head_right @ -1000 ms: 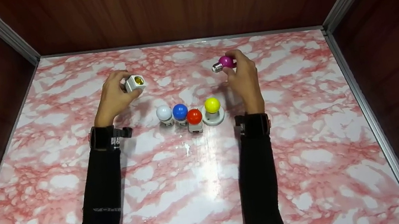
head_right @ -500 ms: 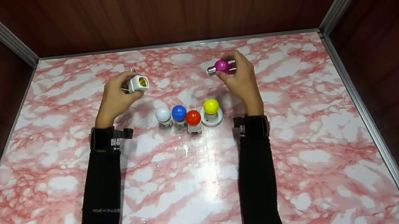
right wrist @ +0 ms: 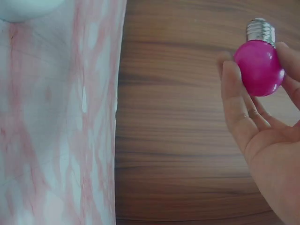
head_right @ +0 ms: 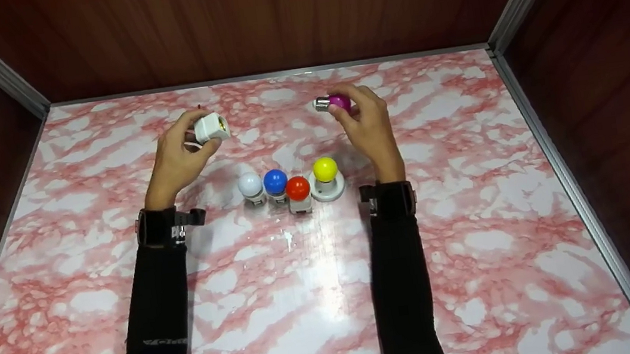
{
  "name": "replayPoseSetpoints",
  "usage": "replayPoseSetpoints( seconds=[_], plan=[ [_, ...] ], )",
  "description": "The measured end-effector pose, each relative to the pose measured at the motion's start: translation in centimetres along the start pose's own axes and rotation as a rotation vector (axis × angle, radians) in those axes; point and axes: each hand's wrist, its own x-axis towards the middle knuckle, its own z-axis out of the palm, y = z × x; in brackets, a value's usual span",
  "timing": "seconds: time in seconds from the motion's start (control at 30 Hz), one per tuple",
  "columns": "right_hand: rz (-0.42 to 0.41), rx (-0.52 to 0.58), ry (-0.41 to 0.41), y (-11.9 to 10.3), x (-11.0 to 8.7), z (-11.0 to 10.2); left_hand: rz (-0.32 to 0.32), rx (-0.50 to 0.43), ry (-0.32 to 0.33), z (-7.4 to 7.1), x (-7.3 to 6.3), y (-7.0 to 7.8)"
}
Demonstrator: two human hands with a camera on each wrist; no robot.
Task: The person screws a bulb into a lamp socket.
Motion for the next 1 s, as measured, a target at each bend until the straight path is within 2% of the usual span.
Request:
replayPoseSetpoints(
  seconds=[0.3, 0.57, 0.83, 1.0],
  plan=[
    [0.009, -0.057, -0.043, -0.2, 0.1, 1.3, -0.008, 0.008, 0.033, -0.8, -0.8, -0.2],
    [-0.020, -0.049, -0.046, -1.0, 0.2, 1.6, -0.009, -0.041, 0.069, -0.7, -0.9, 0.4],
    [-0.072, -0.018, -0.024, -1.7, 0.1, 1.6, 0.104, -0.105, 0.126, 0.3, -0.5, 1.3],
    [-0.153, 0.040, 0.000, -1.8, -0.1, 1.2, 0.117, -0.111, 0.132, 0.8, -0.1, 1.9]
  ],
)
